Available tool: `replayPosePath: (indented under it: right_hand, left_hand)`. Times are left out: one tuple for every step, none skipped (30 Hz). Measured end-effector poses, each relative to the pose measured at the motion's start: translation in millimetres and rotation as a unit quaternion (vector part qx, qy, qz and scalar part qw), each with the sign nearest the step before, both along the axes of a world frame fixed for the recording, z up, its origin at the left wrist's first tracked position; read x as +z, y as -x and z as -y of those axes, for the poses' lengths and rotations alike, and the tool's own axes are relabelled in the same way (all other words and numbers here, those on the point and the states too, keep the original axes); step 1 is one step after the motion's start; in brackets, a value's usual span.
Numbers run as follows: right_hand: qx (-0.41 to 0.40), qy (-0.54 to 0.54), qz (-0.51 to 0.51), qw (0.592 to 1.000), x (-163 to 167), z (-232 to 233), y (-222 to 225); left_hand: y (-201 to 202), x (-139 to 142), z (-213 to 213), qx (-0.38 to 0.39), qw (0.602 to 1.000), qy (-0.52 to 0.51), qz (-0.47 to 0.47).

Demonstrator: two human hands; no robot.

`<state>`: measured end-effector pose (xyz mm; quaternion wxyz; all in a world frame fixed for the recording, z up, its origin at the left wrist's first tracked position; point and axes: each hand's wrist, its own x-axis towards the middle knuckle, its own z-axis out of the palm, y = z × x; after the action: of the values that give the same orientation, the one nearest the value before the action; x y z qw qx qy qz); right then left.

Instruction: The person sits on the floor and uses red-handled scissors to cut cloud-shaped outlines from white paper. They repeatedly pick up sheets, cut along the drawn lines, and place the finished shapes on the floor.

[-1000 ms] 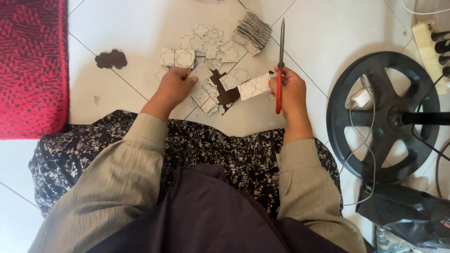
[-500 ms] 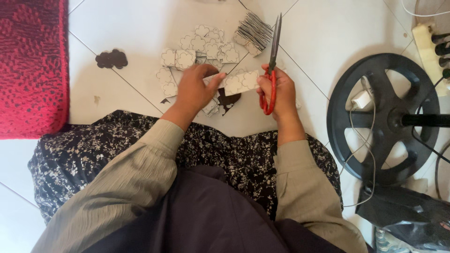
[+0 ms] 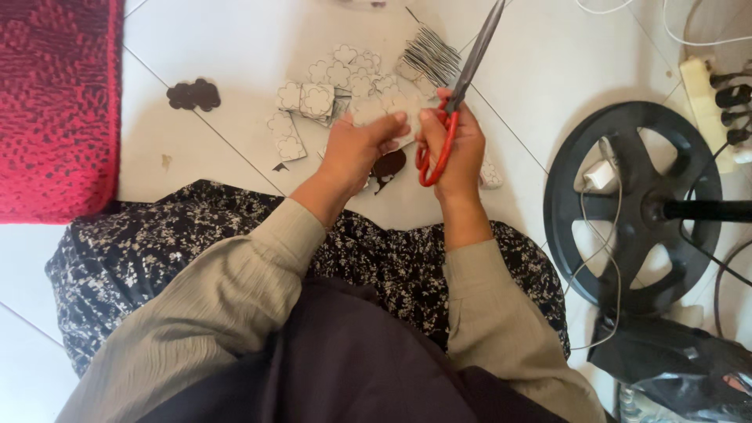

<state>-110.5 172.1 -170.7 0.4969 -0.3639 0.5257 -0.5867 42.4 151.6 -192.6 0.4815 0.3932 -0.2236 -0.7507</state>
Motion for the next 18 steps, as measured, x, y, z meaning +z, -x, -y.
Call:
replayPosePath:
  right_hand:
    - [0.016,-0.008,-0.026,1.0,6,-1,-1]
    - [0.032,-0.014,-0.052,0.998,13,-4,0]
    - [0.048,-0.02,-0.078,0.996,19,-7,-1]
    - [0.073,-0.022,-0.079,0.994,23,-10,-4]
    - [0.099,-0.025,-0.08,0.992,25,-13,-7]
    - [0.126,-0.028,-0.08,0.988,27,-16,-12]
    - [0.148,-0.026,-0.073,0.986,28,-19,-16]
    - [0.17,-0.023,-0.066,0.983,28,-21,-21]
    - [0.19,-0.022,-0.058,0.98,27,-23,-25]
    - [0.193,-0.02,-0.052,0.98,27,-23,-28]
    - [0.195,-0.019,-0.046,0.98,26,-24,-29]
    - [0.196,-0.018,-0.041,0.98,26,-24,-29]
    - [0.193,-0.02,-0.046,0.98,26,-23,-29]
    - [0.19,-0.021,-0.051,0.98,26,-21,-30]
    - [0.188,-0.022,-0.055,0.98,26,-18,-31]
    - [0.185,-0.019,-0.051,0.981,25,-15,-32]
    - [0.181,-0.016,-0.048,0.982,25,-12,-32]
    - [0.178,-0.013,-0.044,0.983,25,-9,-33]
  left_hand:
    - [-1,3,3,0.022,1.0,-0.01,-0.013]
    - [-2,7,6,0.043,0.999,-0.019,-0.027]
    - [-4,11,10,0.065,0.997,-0.027,-0.041]
    - [-6,16,14,0.08,0.995,-0.025,-0.045]
    - [-8,21,17,0.095,0.994,-0.024,-0.05]
    - [-11,26,18,0.111,0.992,-0.024,-0.054]
    - [-13,32,19,0.118,0.991,-0.029,-0.058]
    - [-13,36,18,0.125,0.99,-0.034,-0.062]
    - [-15,41,17,0.13,0.989,-0.04,-0.065]
    - [-17,44,15,0.127,0.99,-0.036,-0.043]
    - [-18,47,13,0.124,0.991,-0.033,-0.022]
    - [-19,50,11,0.12,0.992,-0.029,0.0]
    - [-18,52,11,0.125,0.992,-0.027,-0.014]
    - [-17,54,12,0.13,0.991,-0.024,-0.028]
    - [-17,56,14,0.135,0.99,-0.021,-0.041]
    - [-16,57,15,0.132,0.991,-0.009,-0.029]
    - [-15,58,17,0.128,0.992,0.004,-0.017]
    - [-13,59,19,0.125,0.992,0.016,-0.006]
